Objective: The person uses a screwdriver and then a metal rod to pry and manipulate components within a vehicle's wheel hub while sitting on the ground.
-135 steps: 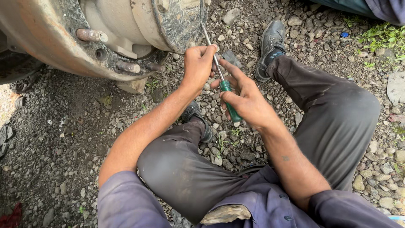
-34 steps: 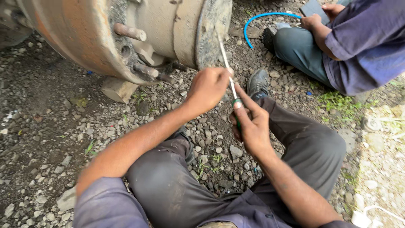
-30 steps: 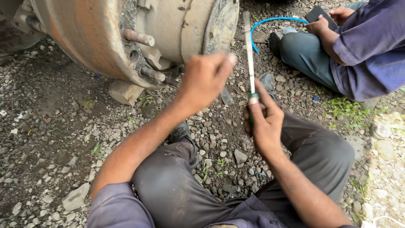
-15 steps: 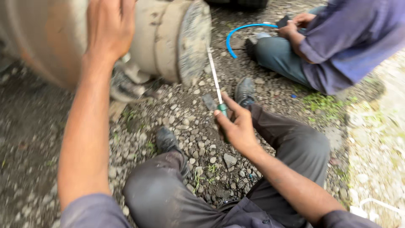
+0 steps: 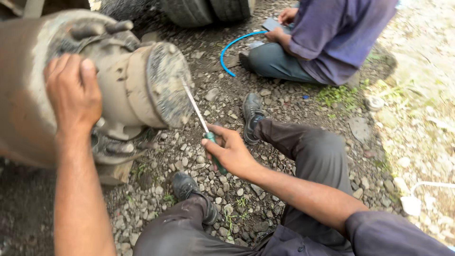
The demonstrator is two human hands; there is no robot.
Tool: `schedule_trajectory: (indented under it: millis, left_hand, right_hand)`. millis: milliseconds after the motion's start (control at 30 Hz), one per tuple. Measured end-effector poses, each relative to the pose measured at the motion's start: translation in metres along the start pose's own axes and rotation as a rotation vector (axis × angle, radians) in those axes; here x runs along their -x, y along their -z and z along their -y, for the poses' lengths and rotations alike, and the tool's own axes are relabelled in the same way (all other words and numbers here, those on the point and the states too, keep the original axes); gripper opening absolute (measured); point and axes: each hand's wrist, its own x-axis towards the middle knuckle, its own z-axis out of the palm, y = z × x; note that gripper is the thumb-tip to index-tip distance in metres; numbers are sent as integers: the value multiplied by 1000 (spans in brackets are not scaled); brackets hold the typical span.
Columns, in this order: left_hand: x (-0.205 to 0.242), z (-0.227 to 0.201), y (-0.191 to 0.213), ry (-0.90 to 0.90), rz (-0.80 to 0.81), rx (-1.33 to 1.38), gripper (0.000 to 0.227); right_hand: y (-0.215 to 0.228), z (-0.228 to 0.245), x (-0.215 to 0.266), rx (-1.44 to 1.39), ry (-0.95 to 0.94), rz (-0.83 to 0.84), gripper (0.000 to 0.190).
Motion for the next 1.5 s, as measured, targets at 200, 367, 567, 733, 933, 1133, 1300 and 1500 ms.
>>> schedule_trajectory:
  millis: [200,367,567,733,933,1133,1300,1500]
  left_hand:
    - [-1,6,-1,40,27,19,51]
    - [2,4,-1,7,10,32,47]
    - [-1,-7,3,41,-8,43,42]
    - [-2,-14,7,64,23,31,40]
    - [-4,-4,5,100,42,32,31]
    - [-2,15,-3,141,34,-10,39]
    - [-1,6,0,128,17,5,40]
    - [-1,-3,1,63,-7,0,43]
  right_hand:
    - [-2,38,-5,-111,144,-19,58]
    - [-11,55,-16,-286,256,7,50]
    - [-15,15,-10,-420,155,37,29]
    - [-6,-12,-2,-204,-15,72,27]
    - [5,-4,9,-108,195,-79,34]
    - [13,-3,-2,-48,99,126,34]
    - [15,0,1,-26,101,-20,36]
    - [17,-8,-6,55,93,-94,36]
